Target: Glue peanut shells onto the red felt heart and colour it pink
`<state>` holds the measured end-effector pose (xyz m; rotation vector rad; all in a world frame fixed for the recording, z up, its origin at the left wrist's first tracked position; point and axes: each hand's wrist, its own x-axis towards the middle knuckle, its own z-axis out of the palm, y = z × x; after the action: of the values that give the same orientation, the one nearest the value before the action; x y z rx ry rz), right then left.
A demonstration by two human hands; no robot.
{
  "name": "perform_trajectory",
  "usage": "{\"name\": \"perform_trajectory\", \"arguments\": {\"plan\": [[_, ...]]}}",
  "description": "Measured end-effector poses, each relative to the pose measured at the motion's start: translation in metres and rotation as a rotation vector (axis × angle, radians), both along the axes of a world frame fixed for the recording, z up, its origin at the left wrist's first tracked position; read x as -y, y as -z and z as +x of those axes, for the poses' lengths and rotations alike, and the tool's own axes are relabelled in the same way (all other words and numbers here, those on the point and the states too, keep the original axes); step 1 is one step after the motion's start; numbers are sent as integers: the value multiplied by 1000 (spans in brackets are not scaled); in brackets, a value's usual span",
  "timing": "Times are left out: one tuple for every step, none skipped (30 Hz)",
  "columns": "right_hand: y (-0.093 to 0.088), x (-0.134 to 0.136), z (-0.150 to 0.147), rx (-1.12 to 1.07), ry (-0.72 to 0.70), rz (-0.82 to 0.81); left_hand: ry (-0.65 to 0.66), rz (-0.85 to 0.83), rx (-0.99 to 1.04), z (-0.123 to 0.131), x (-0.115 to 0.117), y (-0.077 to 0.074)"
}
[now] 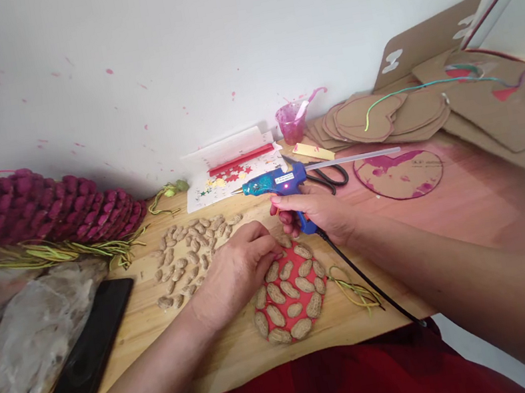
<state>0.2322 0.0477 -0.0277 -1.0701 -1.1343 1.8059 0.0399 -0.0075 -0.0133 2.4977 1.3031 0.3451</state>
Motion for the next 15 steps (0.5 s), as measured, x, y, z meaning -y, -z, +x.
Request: {"name": "perform_trajectory", "arguments": {"plan": [[0,0,0,1,4,4,0,1,0,0,0,0],[0,0,-1,0,8,3,-1,0,-1,0,0,0],[0,0,-1,-1,13,-5,-3,-4,-2,0,0,0],[-1,0,-1,-4,19,-19,-4,-9,-2,0,0,0],[-2,0,-2,-9,24,-37,-3,-17,-1,0,0,-1],[-3,0,-2,-16,24,-55,-4,-23,1,0,0,-1],[-4,0,-2,-23,19,-70,-4,-28,3,0,0,-2],[-5,-1,-2,-29,10,-80,-7,-30,4,0,1,-3],[-6,-1,-2,-33,-3,-85,-8,-26,5,0,1,-3],[-6,-2,-2,-37,-13,-87,-8,-18,8,0,1,-3],[-6,-3,-1,-42,-19,-86,-6,-8,9,0,1,-3],[-5,-3,0,-49,-23,-83,0,3,10,0,0,-2],[-4,-4,1,-56,-27,-79,9,14,12,-1,-1,0],[-3,-5,1,-65,-34,-75,23,20,12,-2,-2,1],[-1,-6,2,-75,-41,-71,38,21,10,-3,-4,2]]}}
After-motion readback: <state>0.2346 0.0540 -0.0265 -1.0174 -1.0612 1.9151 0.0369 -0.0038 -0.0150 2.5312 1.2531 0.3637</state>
